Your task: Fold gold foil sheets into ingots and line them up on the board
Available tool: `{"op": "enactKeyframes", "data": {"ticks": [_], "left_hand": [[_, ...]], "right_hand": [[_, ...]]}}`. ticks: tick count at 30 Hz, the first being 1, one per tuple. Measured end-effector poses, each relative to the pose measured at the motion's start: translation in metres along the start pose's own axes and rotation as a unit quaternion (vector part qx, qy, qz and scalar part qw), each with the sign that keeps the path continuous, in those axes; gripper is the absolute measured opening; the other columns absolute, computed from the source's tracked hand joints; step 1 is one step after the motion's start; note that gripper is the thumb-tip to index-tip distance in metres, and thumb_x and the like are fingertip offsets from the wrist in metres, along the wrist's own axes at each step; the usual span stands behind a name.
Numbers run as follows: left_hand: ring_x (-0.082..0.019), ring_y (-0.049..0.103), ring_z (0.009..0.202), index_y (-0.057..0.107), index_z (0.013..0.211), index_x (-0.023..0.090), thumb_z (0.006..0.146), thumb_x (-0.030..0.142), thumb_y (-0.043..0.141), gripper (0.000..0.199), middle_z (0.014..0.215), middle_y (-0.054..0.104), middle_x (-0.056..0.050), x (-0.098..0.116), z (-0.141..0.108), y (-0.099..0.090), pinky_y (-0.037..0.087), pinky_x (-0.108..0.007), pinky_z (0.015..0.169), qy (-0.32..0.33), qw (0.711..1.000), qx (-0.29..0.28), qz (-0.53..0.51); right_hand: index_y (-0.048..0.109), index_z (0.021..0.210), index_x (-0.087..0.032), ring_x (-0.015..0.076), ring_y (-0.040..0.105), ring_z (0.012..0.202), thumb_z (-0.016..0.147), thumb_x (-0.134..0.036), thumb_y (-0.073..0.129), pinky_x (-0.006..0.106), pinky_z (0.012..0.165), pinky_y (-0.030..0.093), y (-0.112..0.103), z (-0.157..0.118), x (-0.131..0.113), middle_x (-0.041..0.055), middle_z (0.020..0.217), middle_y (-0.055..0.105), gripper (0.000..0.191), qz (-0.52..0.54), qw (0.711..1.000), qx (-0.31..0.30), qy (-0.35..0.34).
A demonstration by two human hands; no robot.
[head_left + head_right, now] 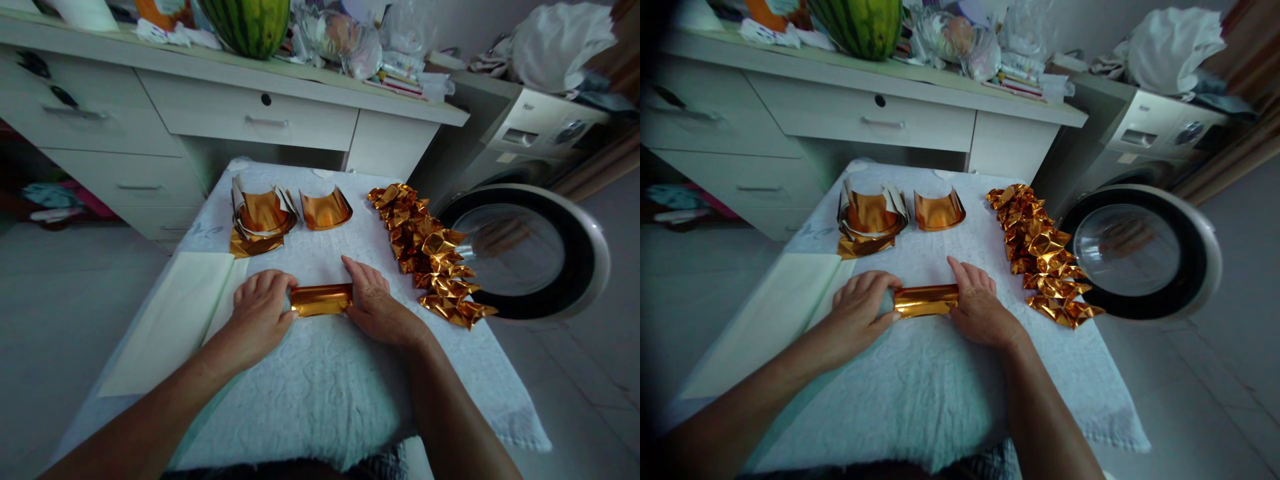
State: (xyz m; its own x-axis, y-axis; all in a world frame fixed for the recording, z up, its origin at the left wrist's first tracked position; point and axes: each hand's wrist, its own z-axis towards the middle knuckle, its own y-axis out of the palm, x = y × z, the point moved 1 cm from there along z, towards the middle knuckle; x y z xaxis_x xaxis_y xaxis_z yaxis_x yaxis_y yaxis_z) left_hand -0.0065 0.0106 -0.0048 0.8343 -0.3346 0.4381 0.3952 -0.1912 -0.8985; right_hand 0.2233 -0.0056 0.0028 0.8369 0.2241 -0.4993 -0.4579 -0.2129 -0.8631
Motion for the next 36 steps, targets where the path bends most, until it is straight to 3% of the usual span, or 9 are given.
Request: {"op": "enactKeyframes", "data": {"ticks": [3, 7, 15, 24, 30, 36], "left_hand": [[-0.030, 0.047, 0.115, 0.055, 0.109, 0.022, 0.078, 0.021, 0.055, 0.031, 0.117, 0.055, -0.008, -0.003, 0.000, 0.003, 0.036, -0.049, 0.097, 0.014, 1.000, 0.007, -0.011], [-0.030, 0.048, 0.112, 0.059, 0.104, 0.023, 0.078, 0.021, 0.056, 0.026, 0.115, 0.054, -0.006, -0.005, 0.001, 0.005, 0.037, -0.049, 0.096, 0.025, 0.999, 0.023, -0.014], [-0.030, 0.049, 0.111, 0.066, 0.093, 0.022, 0.079, 0.028, 0.058, 0.017, 0.113, 0.057, -0.006, -0.008, 0.002, 0.006, 0.038, -0.050, 0.096, 0.046, 0.998, 0.038, -0.017], [-0.027, 0.054, 0.104, 0.065, 0.084, 0.021, 0.084, 0.037, 0.055, 0.019, 0.104, 0.063, -0.006, -0.005, 0.007, -0.007, 0.041, -0.044, 0.093, 0.057, 0.989, 0.055, -0.126], [-0.018, 0.060, 0.072, 0.057, 0.090, 0.022, 0.093, 0.041, 0.049, 0.021, 0.079, 0.063, 0.002, -0.001, 0.005, -0.013, 0.043, -0.031, 0.068, 0.011, 0.975, 0.033, -0.219], [-0.017, 0.064, 0.076, 0.055, 0.093, 0.022, 0.091, 0.040, 0.053, 0.018, 0.080, 0.066, 0.002, -0.001, 0.004, -0.012, 0.044, -0.027, 0.067, -0.004, 0.945, 0.071, -0.320]], "right_hand": [[0.030, 0.145, -0.015, 0.0296, 0.035, 0.130, 0.077, -0.013, 0.055, 0.049, 0.110, 0.029, -0.002, 0.000, 0.001, 0.0164, 0.142, 0.040, 0.072, 0.022, 1.000, 0.014, -0.003], [0.049, 0.120, -0.017, 0.0268, 0.044, 0.116, 0.072, -0.014, 0.062, 0.045, 0.102, 0.037, -0.004, 0.000, 0.000, 0.0118, 0.124, 0.049, 0.050, 0.060, 0.997, 0.046, -0.018], [0.065, 0.083, -0.019, 0.0282, 0.044, 0.116, 0.078, -0.018, 0.070, 0.046, 0.098, 0.035, -0.001, 0.004, 0.003, 0.0091, 0.122, 0.053, 0.007, 0.044, 0.997, 0.054, -0.018], [0.059, 0.082, -0.020, 0.0196, 0.052, 0.093, 0.083, -0.018, 0.063, 0.035, 0.087, 0.038, -0.004, 0.006, 0.007, 0.0027, 0.092, 0.059, 0.005, 0.153, 0.978, 0.126, -0.071], [0.061, 0.084, -0.022, 0.0171, 0.055, 0.080, 0.085, -0.031, 0.065, 0.028, 0.072, 0.040, -0.002, 0.004, 0.004, 0.0005, 0.081, 0.060, 0.011, 0.271, 0.956, 0.109, -0.030], [0.060, 0.079, -0.019, 0.0140, 0.053, 0.071, 0.085, -0.044, 0.067, 0.027, 0.068, 0.041, 0.000, 0.008, 0.002, -0.0002, 0.074, 0.059, 0.027, 0.421, 0.903, 0.084, -0.006]]}}
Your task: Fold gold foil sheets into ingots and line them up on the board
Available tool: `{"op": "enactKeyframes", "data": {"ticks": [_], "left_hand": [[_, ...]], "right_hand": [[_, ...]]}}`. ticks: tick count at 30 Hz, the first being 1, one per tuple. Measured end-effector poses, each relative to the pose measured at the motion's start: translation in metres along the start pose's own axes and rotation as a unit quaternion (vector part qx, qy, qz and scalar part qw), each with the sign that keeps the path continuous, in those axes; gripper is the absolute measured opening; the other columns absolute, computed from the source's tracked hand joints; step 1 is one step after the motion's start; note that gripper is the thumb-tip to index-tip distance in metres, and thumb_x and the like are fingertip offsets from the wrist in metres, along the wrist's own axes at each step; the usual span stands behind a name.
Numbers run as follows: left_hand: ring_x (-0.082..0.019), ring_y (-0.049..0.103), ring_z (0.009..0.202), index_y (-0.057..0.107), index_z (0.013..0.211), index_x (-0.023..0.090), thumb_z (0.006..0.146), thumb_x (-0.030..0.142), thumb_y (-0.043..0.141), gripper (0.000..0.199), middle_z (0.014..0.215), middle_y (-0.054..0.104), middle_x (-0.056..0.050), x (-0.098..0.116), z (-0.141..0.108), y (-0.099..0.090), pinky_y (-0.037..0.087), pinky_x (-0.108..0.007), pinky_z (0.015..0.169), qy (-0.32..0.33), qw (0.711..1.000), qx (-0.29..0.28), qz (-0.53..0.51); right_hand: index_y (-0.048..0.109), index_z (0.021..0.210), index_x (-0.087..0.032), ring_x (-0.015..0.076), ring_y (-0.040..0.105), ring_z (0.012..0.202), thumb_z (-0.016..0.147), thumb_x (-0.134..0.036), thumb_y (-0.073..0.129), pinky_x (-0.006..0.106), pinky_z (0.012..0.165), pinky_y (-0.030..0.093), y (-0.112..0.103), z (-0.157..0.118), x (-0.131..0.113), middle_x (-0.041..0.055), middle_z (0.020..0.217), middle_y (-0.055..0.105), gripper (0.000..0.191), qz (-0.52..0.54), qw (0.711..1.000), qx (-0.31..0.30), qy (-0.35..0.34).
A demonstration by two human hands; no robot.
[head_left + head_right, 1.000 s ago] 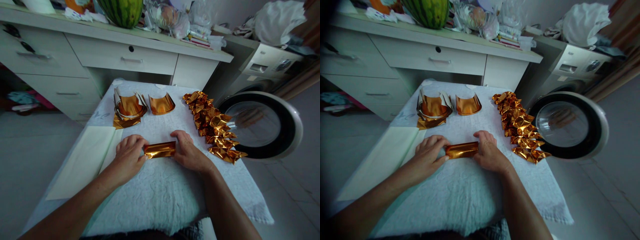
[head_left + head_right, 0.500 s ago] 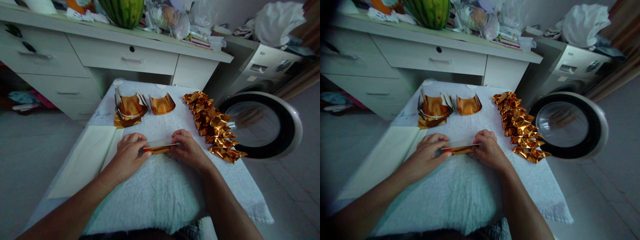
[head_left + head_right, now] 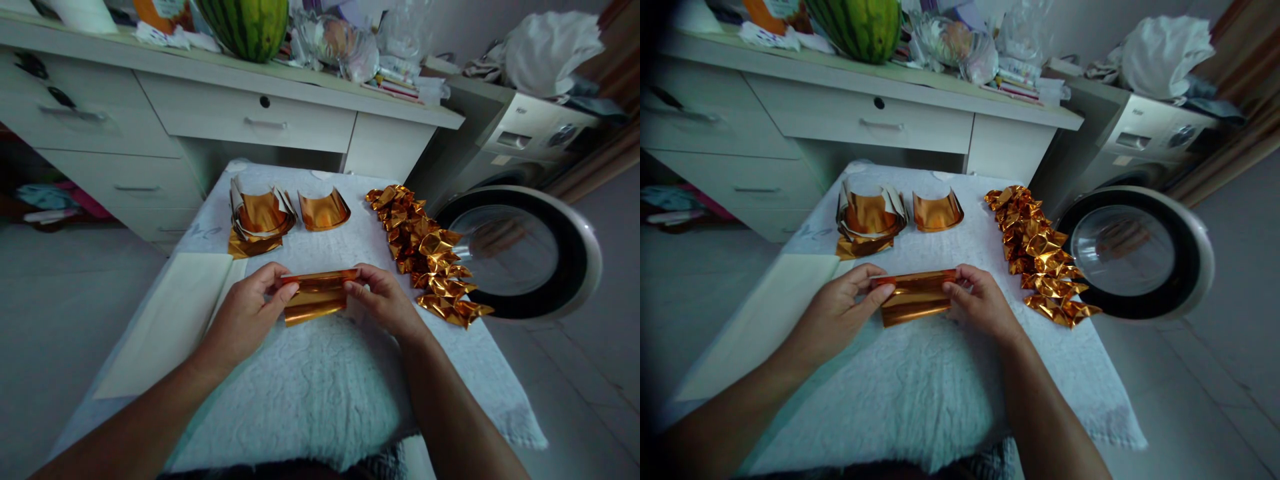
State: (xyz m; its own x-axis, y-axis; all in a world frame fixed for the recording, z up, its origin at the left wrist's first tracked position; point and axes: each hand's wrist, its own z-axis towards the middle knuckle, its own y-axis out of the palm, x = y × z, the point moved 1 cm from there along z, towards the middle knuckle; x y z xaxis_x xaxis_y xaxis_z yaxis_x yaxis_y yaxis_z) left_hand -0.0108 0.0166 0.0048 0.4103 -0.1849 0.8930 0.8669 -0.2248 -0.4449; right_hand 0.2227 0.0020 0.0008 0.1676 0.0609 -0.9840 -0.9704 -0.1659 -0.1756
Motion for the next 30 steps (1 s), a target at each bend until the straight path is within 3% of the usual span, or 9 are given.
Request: {"op": "enactKeyframes", "data": {"ticks": [4, 13, 15, 18, 20, 21, 23, 26, 30], "left_hand": [[-0.015, 0.061, 0.062, 0.050, 0.107, 0.023, 0.089, 0.039, 0.056, 0.025, 0.073, 0.065, 0.004, -0.001, 0.000, 0.001, 0.039, -0.024, 0.055, -0.032, 0.999, 0.011, -0.041], [-0.012, 0.049, 0.050, 0.048, 0.114, 0.023, 0.090, 0.033, 0.053, 0.027, 0.057, 0.050, 0.010, -0.002, 0.001, 0.003, 0.034, -0.023, 0.049, -0.036, 0.999, -0.004, 0.021], [-0.013, 0.054, 0.057, 0.047, 0.118, 0.022, 0.090, 0.033, 0.053, 0.031, 0.068, 0.057, 0.006, -0.005, 0.002, 0.004, 0.039, -0.025, 0.054, -0.024, 0.998, 0.013, 0.048], [-0.019, 0.062, 0.090, 0.042, 0.126, 0.021, 0.085, 0.030, 0.059, 0.045, 0.103, 0.061, -0.004, -0.007, 0.001, 0.004, 0.048, -0.032, 0.075, 0.024, 0.987, 0.119, 0.110], [-0.023, 0.058, 0.105, 0.045, 0.123, 0.019, 0.085, 0.027, 0.060, 0.041, 0.112, 0.058, -0.008, -0.003, -0.002, 0.003, 0.047, -0.037, 0.088, 0.066, 0.970, 0.177, 0.154], [-0.022, 0.059, 0.102, 0.049, 0.117, 0.020, 0.086, 0.026, 0.058, 0.032, 0.108, 0.058, -0.007, 0.000, -0.003, 0.004, 0.048, -0.037, 0.088, 0.091, 0.967, 0.171, 0.167], [-0.020, 0.061, 0.092, 0.057, 0.104, 0.021, 0.091, 0.024, 0.051, 0.015, 0.098, 0.062, -0.004, 0.006, -0.007, 0.007, 0.050, -0.034, 0.082, 0.137, 0.971, 0.088, 0.173], [-0.020, 0.063, 0.091, 0.061, 0.107, 0.021, 0.095, 0.022, 0.044, 0.021, 0.097, 0.066, -0.005, 0.013, -0.012, 0.016, 0.051, -0.034, 0.081, 0.194, 0.967, -0.003, 0.167], [-0.020, 0.062, 0.100, 0.061, 0.116, 0.020, 0.097, 0.023, 0.043, 0.027, 0.106, 0.066, -0.007, 0.015, -0.013, 0.025, 0.051, -0.036, 0.087, 0.201, 0.966, -0.026, 0.158]], "right_hand": [[0.055, 0.078, -0.020, 0.0122, 0.055, 0.067, 0.080, -0.048, 0.072, 0.025, 0.064, 0.042, 0.006, 0.002, 0.002, -0.0015, 0.074, 0.061, 0.033, 0.116, 0.993, -0.011, 0.029], [0.055, 0.081, -0.020, 0.0127, 0.054, 0.065, 0.076, -0.048, 0.075, 0.026, 0.063, 0.044, 0.013, 0.003, 0.008, -0.0027, 0.070, 0.058, 0.034, 0.117, 0.991, -0.007, 0.070], [0.054, 0.079, -0.020, 0.0124, 0.053, 0.063, 0.076, -0.045, 0.074, 0.026, 0.062, 0.043, 0.013, 0.003, 0.008, -0.0035, 0.067, 0.055, 0.032, 0.109, 0.991, 0.002, 0.074], [0.053, 0.077, -0.020, 0.0117, 0.051, 0.061, 0.077, -0.041, 0.073, 0.025, 0.060, 0.041, 0.013, 0.004, 0.010, -0.0039, 0.066, 0.053, 0.029, 0.099, 0.992, 0.021, 0.074], [0.053, 0.077, -0.020, 0.0112, 0.050, 0.060, 0.077, -0.040, 0.072, 0.024, 0.058, 0.039, 0.014, 0.004, 0.011, -0.0035, 0.066, 0.054, 0.027, 0.090, 0.993, 0.034, 0.071], [0.053, 0.076, -0.020, 0.0109, 0.049, 0.059, 0.077, -0.039, 0.072, 0.023, 0.057, 0.038, 0.014, 0.004, 0.012, -0.0034, 0.066, 0.054, 0.027, 0.085, 0.993, 0.040, 0.071], [0.053, 0.075, -0.020, 0.0104, 0.047, 0.058, 0.075, -0.038, 0.073, 0.023, 0.055, 0.036, 0.015, 0.005, 0.012, -0.0035, 0.065, 0.054, 0.027, 0.079, 0.993, 0.049, 0.072], [0.054, 0.076, -0.019, 0.0101, 0.047, 0.058, 0.075, -0.037, 0.074, 0.022, 0.055, 0.035, 0.018, 0.005, 0.011, -0.0035, 0.065, 0.055, 0.027, 0.092, 0.992, 0.052, 0.072], [0.059, 0.082, -0.019, 0.0109, 0.051, 0.061, 0.076, -0.043, 0.075, 0.024, 0.059, 0.039, 0.023, 0.003, 0.006, -0.0018, 0.071, 0.059, 0.029, 0.136, 0.988, 0.030, 0.061]]}}
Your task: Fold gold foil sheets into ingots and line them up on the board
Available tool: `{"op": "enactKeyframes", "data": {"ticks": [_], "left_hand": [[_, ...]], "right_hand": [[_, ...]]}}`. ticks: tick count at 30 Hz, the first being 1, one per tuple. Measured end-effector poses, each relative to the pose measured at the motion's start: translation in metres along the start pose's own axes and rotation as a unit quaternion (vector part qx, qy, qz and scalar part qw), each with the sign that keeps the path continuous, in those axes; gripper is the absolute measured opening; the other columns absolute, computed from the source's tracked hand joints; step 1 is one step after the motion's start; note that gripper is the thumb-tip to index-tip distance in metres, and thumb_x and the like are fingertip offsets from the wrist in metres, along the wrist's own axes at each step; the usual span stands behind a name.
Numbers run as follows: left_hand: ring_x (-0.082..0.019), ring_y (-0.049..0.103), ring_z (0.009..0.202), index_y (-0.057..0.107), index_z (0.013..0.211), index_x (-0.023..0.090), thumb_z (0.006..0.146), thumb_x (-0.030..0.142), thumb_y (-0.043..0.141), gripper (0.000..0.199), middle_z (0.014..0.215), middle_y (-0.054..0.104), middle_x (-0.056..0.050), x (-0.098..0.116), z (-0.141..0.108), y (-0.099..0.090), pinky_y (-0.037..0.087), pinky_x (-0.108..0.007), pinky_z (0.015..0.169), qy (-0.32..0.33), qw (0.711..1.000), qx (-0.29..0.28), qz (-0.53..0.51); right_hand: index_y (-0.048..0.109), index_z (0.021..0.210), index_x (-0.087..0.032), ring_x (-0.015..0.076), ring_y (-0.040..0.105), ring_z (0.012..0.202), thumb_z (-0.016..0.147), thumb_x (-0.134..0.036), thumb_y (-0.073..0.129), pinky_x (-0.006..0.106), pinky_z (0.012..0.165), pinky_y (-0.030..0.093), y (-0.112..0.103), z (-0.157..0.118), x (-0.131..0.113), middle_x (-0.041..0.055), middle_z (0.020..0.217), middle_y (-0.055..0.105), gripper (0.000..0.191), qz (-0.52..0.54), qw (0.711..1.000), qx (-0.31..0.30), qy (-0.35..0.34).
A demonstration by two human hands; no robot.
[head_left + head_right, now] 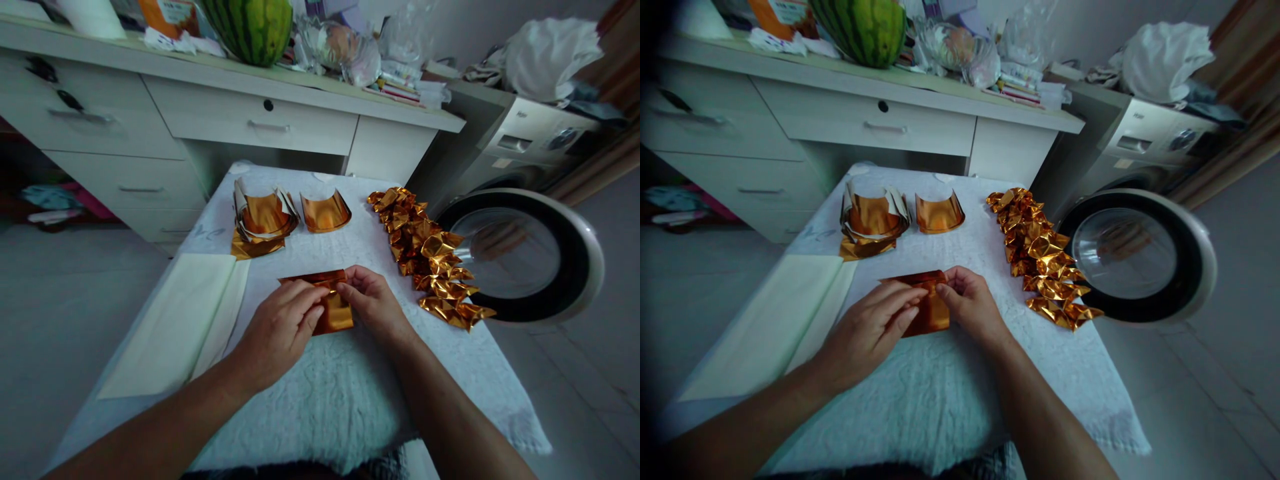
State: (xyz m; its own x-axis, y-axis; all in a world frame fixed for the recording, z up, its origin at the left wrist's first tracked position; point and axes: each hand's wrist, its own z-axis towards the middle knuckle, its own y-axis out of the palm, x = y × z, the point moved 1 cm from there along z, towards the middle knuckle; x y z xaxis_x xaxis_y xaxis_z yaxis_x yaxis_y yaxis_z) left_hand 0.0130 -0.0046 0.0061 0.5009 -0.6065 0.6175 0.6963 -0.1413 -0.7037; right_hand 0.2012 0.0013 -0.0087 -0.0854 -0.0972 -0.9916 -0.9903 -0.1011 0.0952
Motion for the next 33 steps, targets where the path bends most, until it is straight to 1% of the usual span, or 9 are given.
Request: {"op": "enactKeyframes", "data": {"ticks": [3, 6, 12, 19, 22, 25, 27, 31, 33], "left_hand": [[-0.021, 0.062, 0.103, 0.062, 0.117, 0.020, 0.096, 0.026, 0.044, 0.027, 0.109, 0.067, -0.007, 0.001, 0.002, 0.000, 0.051, -0.036, 0.090, -0.021, 1.000, 0.008, -0.012], [-0.021, 0.063, 0.101, 0.063, 0.113, 0.020, 0.096, 0.031, 0.046, 0.026, 0.107, 0.068, -0.007, 0.002, 0.003, -0.005, 0.051, -0.036, 0.088, -0.047, 0.998, 0.021, -0.045], [-0.016, 0.062, 0.077, 0.063, 0.092, 0.021, 0.091, 0.043, 0.056, 0.024, 0.083, 0.066, 0.000, 0.002, 0.003, -0.016, 0.048, -0.028, 0.071, -0.138, 0.974, 0.029, -0.177], [-0.012, 0.049, 0.056, 0.051, 0.070, 0.020, 0.083, 0.043, 0.064, 0.029, 0.061, 0.050, 0.005, -0.003, 0.004, -0.016, 0.039, -0.023, 0.052, -0.227, 0.941, 0.064, -0.244], [-0.012, 0.051, 0.056, 0.053, 0.073, 0.020, 0.085, 0.040, 0.061, 0.024, 0.063, 0.053, 0.005, -0.007, 0.002, -0.015, 0.040, -0.023, 0.052, -0.248, 0.928, 0.080, -0.268], [-0.014, 0.054, 0.062, 0.056, 0.075, 0.020, 0.086, 0.039, 0.061, 0.022, 0.068, 0.056, 0.003, -0.009, 0.000, -0.018, 0.043, -0.025, 0.059, -0.246, 0.921, 0.106, -0.282], [-0.014, 0.054, 0.065, 0.057, 0.078, 0.020, 0.087, 0.037, 0.062, 0.019, 0.070, 0.056, 0.003, -0.009, -0.001, -0.021, 0.044, -0.025, 0.062, -0.236, 0.917, 0.123, -0.298], [-0.013, 0.054, 0.068, 0.061, 0.085, 0.020, 0.087, 0.034, 0.063, 0.014, 0.073, 0.058, 0.003, -0.007, 0.000, -0.023, 0.045, -0.025, 0.066, -0.222, 0.906, 0.130, -0.337], [-0.013, 0.054, 0.069, 0.061, 0.087, 0.020, 0.087, 0.034, 0.062, 0.014, 0.075, 0.059, 0.002, -0.007, 0.001, -0.022, 0.045, -0.025, 0.066, -0.226, 0.901, 0.119, -0.351]], "right_hand": [[0.063, 0.087, -0.019, 0.0111, 0.053, 0.064, 0.078, -0.042, 0.074, 0.025, 0.063, 0.041, 0.002, -0.004, -0.004, -0.0009, 0.075, 0.061, 0.027, 0.032, 0.999, -0.035, 0.004], [0.068, 0.096, -0.020, 0.0095, 0.046, 0.058, 0.082, -0.039, 0.068, 0.024, 0.057, 0.035, 0.002, -0.007, -0.005, -0.0030, 0.068, 0.056, 0.024, 0.053, 0.997, -0.057, 0.012], [0.072, 0.109, -0.020, 0.0108, 0.037, 0.055, 0.081, -0.027, 0.055, 0.025, 0.054, 0.030, 0.003, -0.009, -0.009, -0.0045, 0.059, 0.043, 0.034, 0.047, 0.990, -0.131, -0.021], [0.063, 0.126, -0.027, 0.0105, 0.037, 0.058, 0.080, -0.032, 0.063, 0.024, 0.055, 0.031, 0.008, -0.014, -0.014, -0.0057, 0.065, 0.043, 0.047, 0.011, 0.974, -0.225, -0.003], [0.067, 0.117, -0.025, 0.0100, 0.036, 0.057, 0.083, -0.036, 0.064, 0.024, 0.054, 0.029, 0.006, -0.013, -0.012, -0.0050, 0.066, 0.043, 0.035, -0.004, 0.984, -0.177, -0.017], [0.068, 0.095, -0.022, 0.0102, 0.037, 0.056, 0.085, -0.040, 0.064, 0.024, 0.053, 0.030, 0.000, -0.009, -0.010, -0.0042, 0.064, 0.045, 0.021, -0.021, 0.999, -0.033, -0.034], [0.066, 0.089, -0.021, 0.0109, 0.042, 0.059, 0.085, -0.041, 0.065, 0.024, 0.055, 0.034, -0.004, -0.006, -0.009, -0.0025, 0.069, 0.051, 0.020, -0.046, 0.996, 0.044, -0.055], [0.066, 0.106, -0.023, 0.0140, 0.053, 0.077, 0.088, -0.042, 0.062, 0.025, 0.069, 0.043, -0.007, -0.003, -0.007, 0.0013, 0.091, 0.062, 0.026, -0.062, 0.993, 0.062, -0.083], [0.067, 0.108, -0.024, 0.0144, 0.053, 0.077, 0.088, -0.042, 0.061, 0.025, 0.070, 0.043, -0.007, -0.003, -0.008, 0.0012, 0.089, 0.062, 0.028, -0.044, 0.994, 0.054, -0.079]]}}
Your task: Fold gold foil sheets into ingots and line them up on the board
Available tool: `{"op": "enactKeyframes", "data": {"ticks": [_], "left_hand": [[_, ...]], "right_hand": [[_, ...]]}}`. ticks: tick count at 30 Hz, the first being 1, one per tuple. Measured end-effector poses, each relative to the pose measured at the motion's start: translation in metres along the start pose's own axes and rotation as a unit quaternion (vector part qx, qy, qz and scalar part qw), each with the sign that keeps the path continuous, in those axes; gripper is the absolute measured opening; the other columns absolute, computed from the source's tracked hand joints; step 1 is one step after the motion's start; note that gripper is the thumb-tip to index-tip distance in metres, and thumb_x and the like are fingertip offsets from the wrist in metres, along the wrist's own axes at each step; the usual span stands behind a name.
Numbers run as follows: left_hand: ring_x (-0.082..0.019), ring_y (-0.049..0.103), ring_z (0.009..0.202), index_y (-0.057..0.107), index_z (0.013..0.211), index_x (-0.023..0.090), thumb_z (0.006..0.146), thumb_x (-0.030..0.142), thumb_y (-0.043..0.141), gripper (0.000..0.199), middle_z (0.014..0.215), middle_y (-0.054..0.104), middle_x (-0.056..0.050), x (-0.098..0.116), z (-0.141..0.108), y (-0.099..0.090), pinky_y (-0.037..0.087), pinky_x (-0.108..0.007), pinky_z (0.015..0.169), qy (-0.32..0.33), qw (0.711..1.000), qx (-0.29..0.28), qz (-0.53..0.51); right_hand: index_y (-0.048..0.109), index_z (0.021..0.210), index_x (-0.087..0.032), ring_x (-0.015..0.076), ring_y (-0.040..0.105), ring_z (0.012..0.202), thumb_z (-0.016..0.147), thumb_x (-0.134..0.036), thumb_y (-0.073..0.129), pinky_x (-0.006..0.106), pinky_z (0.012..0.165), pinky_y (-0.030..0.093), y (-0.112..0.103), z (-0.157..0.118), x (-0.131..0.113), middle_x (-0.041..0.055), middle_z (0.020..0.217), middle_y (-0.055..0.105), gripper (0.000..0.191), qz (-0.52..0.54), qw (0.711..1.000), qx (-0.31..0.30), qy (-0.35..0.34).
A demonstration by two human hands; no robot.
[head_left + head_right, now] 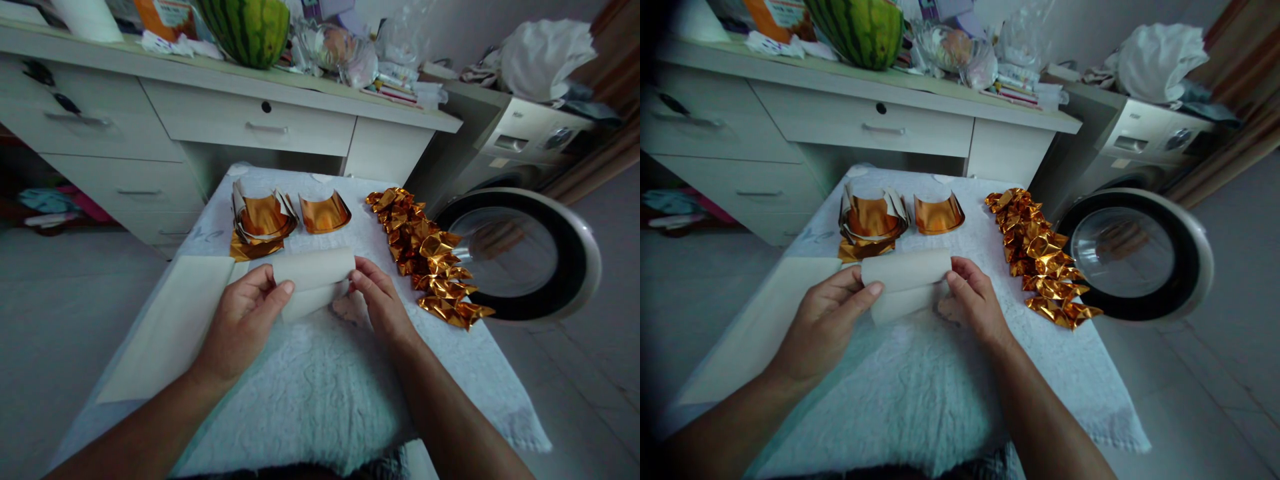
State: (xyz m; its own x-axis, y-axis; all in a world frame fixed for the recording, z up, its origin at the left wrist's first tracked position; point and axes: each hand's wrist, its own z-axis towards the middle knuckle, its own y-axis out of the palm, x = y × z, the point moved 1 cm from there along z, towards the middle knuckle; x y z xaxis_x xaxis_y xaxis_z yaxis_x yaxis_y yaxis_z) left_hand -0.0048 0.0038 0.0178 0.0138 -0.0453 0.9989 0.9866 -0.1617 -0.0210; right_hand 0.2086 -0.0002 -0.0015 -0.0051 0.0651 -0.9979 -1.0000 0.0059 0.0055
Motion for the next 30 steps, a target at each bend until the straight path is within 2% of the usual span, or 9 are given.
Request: {"op": "enactKeyframes", "data": {"ticks": [3, 6, 9, 12, 14, 17, 23, 26, 30], "left_hand": [[-0.014, 0.057, 0.070, 0.059, 0.085, 0.019, 0.086, 0.034, 0.063, 0.015, 0.076, 0.061, 0.002, -0.002, 0.002, 0.002, 0.046, -0.024, 0.064, -0.021, 1.000, -0.007, -0.007], [-0.014, 0.060, 0.069, 0.057, 0.091, 0.019, 0.083, 0.033, 0.065, 0.018, 0.077, 0.063, 0.001, -0.007, 0.005, 0.003, 0.048, -0.025, 0.064, -0.035, 0.999, -0.005, 0.003], [-0.014, 0.059, 0.060, 0.047, 0.114, 0.023, 0.082, 0.032, 0.064, 0.037, 0.072, 0.062, 0.005, -0.015, 0.008, 0.002, 0.045, -0.024, 0.057, -0.040, 0.998, 0.006, 0.058], [-0.014, 0.059, 0.055, 0.034, 0.128, 0.024, 0.084, 0.029, 0.060, 0.052, 0.066, 0.060, 0.008, -0.021, 0.009, 0.000, 0.041, -0.023, 0.054, -0.040, 0.984, 0.005, 0.173], [-0.015, 0.059, 0.056, 0.033, 0.129, 0.023, 0.084, 0.026, 0.057, 0.051, 0.064, 0.059, 0.008, -0.020, 0.009, 0.000, 0.040, -0.024, 0.055, -0.034, 0.965, -0.004, 0.261], [-0.016, 0.058, 0.058, 0.041, 0.120, 0.023, 0.085, 0.023, 0.053, 0.037, 0.058, 0.053, 0.009, -0.015, 0.008, 0.000, 0.036, -0.025, 0.056, -0.027, 0.926, -0.036, 0.375], [-0.015, 0.054, 0.057, 0.056, 0.090, 0.023, 0.086, 0.018, 0.048, 0.010, 0.061, 0.054, 0.005, -0.013, 0.005, 0.002, 0.032, -0.027, 0.057, -0.012, 0.845, -0.115, 0.523], [-0.019, 0.057, 0.070, 0.059, 0.083, 0.021, 0.086, 0.016, 0.050, 0.011, 0.075, 0.058, 0.000, -0.016, 0.003, 0.003, 0.038, -0.030, 0.064, 0.052, 0.821, -0.112, 0.558], [-0.023, 0.054, 0.093, 0.065, 0.104, 0.022, 0.085, 0.006, 0.051, 0.028, 0.099, 0.060, -0.005, -0.024, 0.002, 0.006, 0.045, -0.037, 0.084, 0.196, 0.819, -0.127, 0.523]], "right_hand": [[0.067, 0.087, -0.021, 0.0121, 0.047, 0.064, 0.084, -0.044, 0.065, 0.023, 0.059, 0.039, 0.001, -0.001, -0.001, -0.0014, 0.070, 0.056, 0.024, 0.024, 0.999, 0.003, 0.036], [0.059, 0.073, -0.020, 0.0093, 0.040, 0.053, 0.078, -0.045, 0.071, 0.021, 0.050, 0.033, 0.003, 0.000, 0.000, -0.0041, 0.060, 0.048, 0.029, 0.032, 0.998, 0.013, 0.061], [0.055, 0.077, -0.020, 0.0087, 0.041, 0.051, 0.077, -0.045, 0.068, 0.021, 0.048, 0.031, 0.005, 0.001, 0.002, -0.0049, 0.061, 0.050, 0.028, 0.006, 0.998, 0.011, 0.067], [0.052, 0.092, -0.021, 0.0101, 0.046, 0.052, 0.079, -0.036, 0.064, 0.021, 0.050, 0.034, 0.006, 0.000, 0.005, -0.0066, 0.063, 0.052, 0.024, -0.105, 0.993, 0.029, 0.045], [0.048, 0.099, -0.022, 0.0109, 0.048, 0.053, 0.079, -0.027, 0.062, 0.022, 0.052, 0.034, 0.008, -0.001, 0.006, -0.0082, 0.062, 0.052, 0.025, -0.213, 0.975, 0.052, 0.022], [0.047, 0.093, -0.023, 0.0117, 0.051, 0.055, 0.078, -0.021, 0.061, 0.023, 0.056, 0.034, 0.011, -0.002, 0.007, -0.0076, 0.063, 0.053, 0.021, -0.333, 0.941, 0.052, 0.009], [0.052, 0.085, -0.021, 0.0130, 0.051, 0.063, 0.080, -0.018, 0.060, 0.024, 0.060, 0.034, 0.014, -0.002, 0.012, -0.0032, 0.068, 0.056, 0.010, -0.432, 0.902, 0.008, -0.001], [0.052, 0.089, -0.021, 0.0131, 0.050, 0.062, 0.078, -0.016, 0.060, 0.025, 0.060, 0.033, 0.015, -0.001, 0.014, -0.0036, 0.068, 0.056, 0.015, -0.451, 0.892, 0.003, -0.010], [0.050, 0.093, -0.022, 0.0132, 0.049, 0.061, 0.078, -0.015, 0.061, 0.025, 0.059, 0.033, 0.016, -0.001, 0.014, -0.0044, 0.066, 0.055, 0.020, -0.461, 0.887, 0.003, -0.012]]}}
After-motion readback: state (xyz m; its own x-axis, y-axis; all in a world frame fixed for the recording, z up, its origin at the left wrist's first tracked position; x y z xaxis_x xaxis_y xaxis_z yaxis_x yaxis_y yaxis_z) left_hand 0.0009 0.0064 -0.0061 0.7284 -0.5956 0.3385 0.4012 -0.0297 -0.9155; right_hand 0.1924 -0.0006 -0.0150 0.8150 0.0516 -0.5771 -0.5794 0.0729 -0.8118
